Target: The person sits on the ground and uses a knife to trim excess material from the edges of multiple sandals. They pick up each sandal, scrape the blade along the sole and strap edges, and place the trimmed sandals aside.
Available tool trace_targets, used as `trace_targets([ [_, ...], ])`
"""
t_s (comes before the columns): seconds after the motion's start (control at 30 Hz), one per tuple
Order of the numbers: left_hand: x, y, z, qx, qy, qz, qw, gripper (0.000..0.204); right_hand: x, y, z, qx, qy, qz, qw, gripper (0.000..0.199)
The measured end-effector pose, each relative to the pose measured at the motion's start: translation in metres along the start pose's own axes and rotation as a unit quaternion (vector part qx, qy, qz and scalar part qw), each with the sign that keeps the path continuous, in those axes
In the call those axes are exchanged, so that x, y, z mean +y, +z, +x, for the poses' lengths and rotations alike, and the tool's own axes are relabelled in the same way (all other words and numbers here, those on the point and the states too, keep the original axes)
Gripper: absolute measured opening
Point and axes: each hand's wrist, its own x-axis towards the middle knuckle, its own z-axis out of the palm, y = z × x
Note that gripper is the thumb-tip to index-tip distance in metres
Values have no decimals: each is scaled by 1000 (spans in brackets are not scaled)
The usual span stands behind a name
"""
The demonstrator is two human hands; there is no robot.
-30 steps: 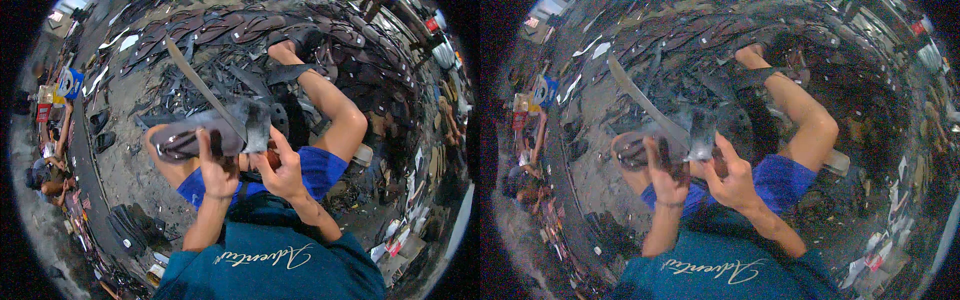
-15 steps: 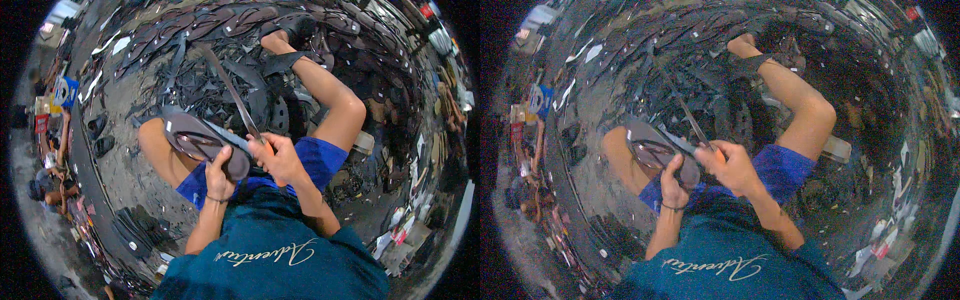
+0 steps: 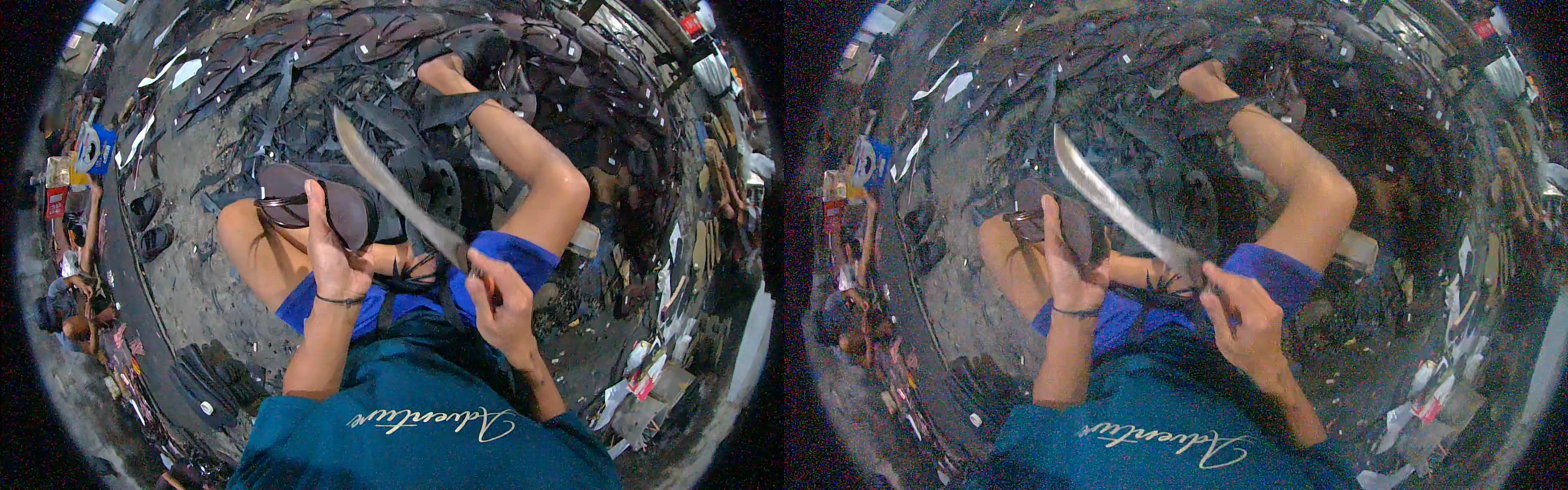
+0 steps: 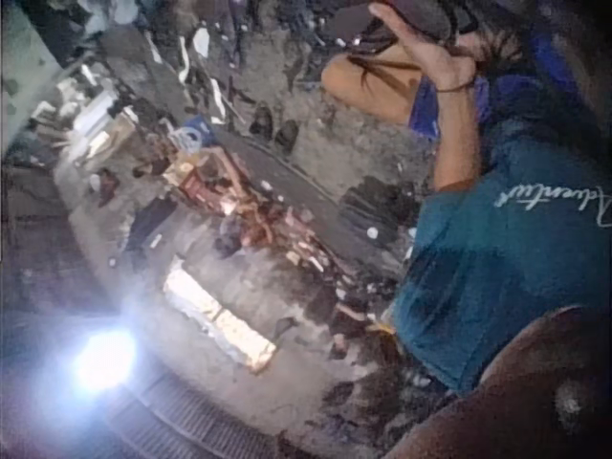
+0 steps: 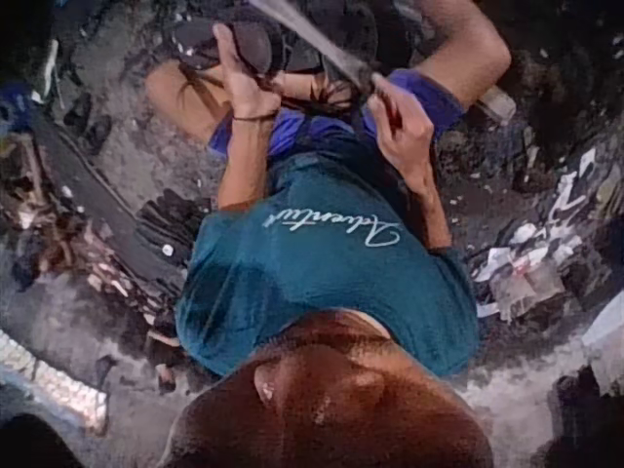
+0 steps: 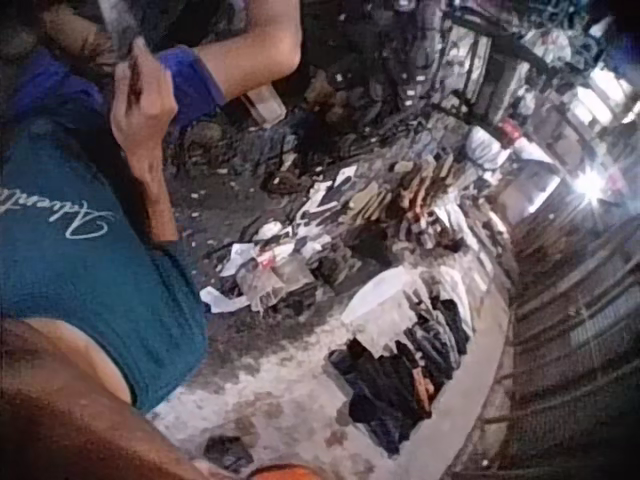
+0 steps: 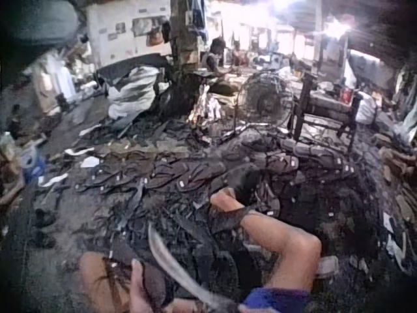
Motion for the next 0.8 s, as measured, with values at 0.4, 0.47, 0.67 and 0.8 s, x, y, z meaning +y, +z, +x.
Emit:
trace_targets([
  [0.4,-17,-39,-28,44,-8,119,992,48,-8,4,-33,-60,14,-21,998,29],
  [0.47,-26,-58,-31,40,22,120,992,47,-21,-1,-24,-138,74,-8,988,29],
  [0.67,-30,-95,-43,40,32,137,989,38,-33,24,-7,-225,130,49,965,28],
  [0.8,-22,-97,-45,34,40,163,985,39,-31,48,0,-184,58,72,979,28],
])
